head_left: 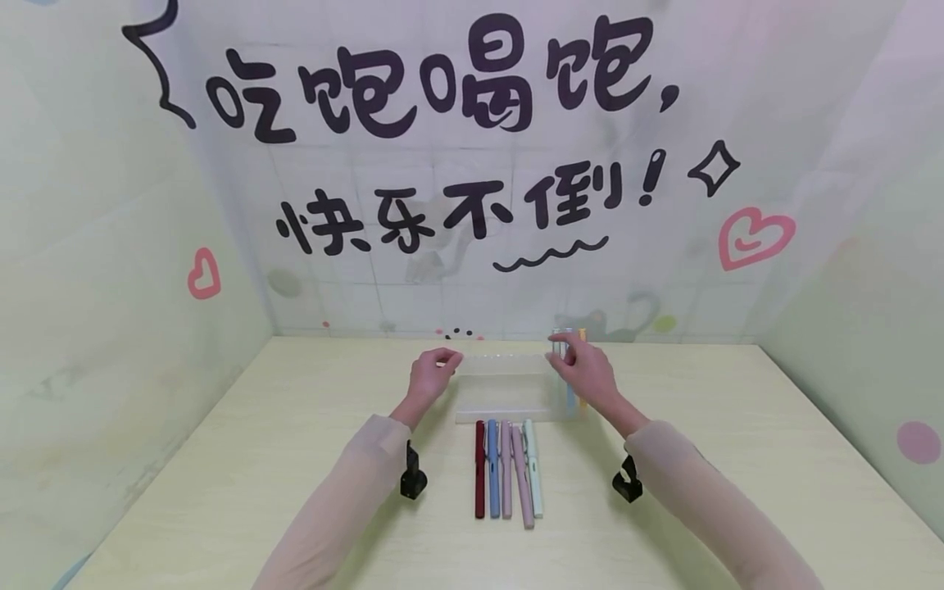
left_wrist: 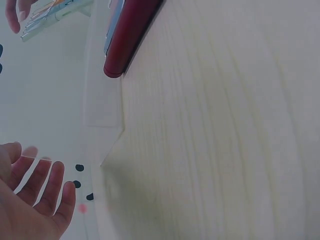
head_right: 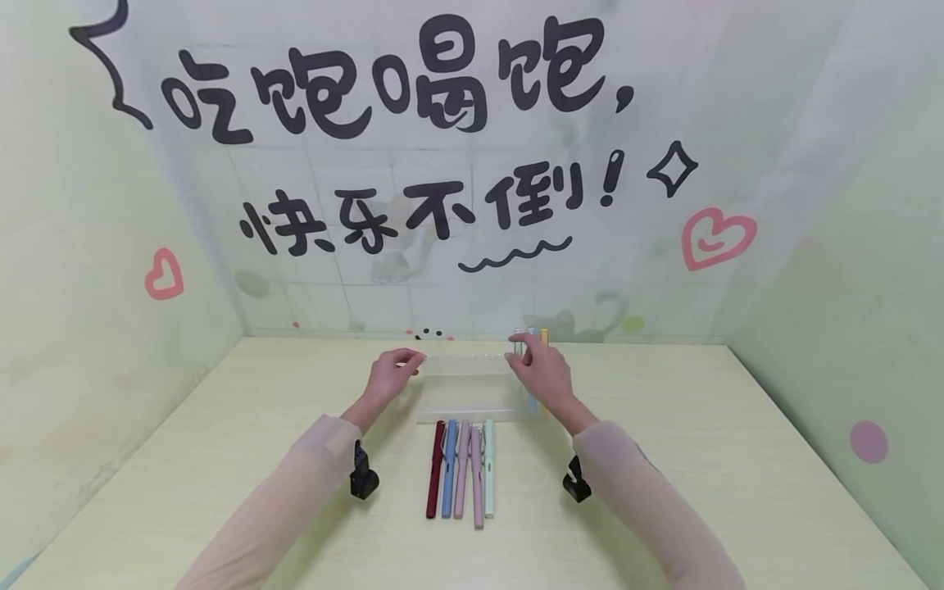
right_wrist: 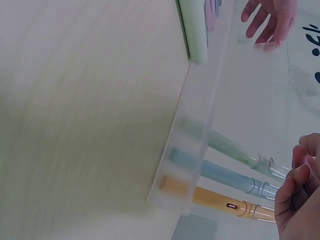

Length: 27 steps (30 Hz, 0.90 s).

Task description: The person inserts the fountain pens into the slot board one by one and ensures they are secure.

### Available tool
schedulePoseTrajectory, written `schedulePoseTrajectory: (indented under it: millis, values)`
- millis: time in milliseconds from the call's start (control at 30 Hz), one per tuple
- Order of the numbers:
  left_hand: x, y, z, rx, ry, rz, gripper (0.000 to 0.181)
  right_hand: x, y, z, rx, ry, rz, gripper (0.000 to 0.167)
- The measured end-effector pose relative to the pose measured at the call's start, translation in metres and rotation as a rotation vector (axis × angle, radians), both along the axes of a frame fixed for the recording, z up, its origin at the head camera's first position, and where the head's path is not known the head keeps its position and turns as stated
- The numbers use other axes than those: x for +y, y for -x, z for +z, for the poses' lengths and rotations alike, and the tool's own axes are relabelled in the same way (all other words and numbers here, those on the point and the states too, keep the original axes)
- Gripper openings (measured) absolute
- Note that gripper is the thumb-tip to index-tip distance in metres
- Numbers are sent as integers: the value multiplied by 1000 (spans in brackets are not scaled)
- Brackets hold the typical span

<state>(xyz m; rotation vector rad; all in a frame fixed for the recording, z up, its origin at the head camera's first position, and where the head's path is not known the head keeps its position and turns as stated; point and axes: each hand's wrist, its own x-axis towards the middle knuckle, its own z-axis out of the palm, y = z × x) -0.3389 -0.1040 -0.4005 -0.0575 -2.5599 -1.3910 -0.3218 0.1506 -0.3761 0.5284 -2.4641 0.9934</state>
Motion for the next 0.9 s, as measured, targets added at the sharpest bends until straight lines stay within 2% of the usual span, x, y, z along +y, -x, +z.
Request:
schedulePoseTrajectory:
  millis: [333, 533, 633, 767, 900]
  values:
    - [0, 1, -1, 1, -4, 1, 26, -6, -23, -23, -121, -15, 119, 14]
    - [-1, 1, -1, 16, -3, -5, 26, -12, -33, -35, -194, -122, 230, 12]
    - [-1, 0, 1, 13, -2, -7, 26, -15, -36, -39, -192, -198, 279, 14]
    - [0, -1, 2, 9, 1, -5, 27, -18, -39, -40, -206, -268, 302, 16]
    - [0, -1, 2, 13, -8, -8, 25, -20, -40, -41, -261, -305, 282, 14]
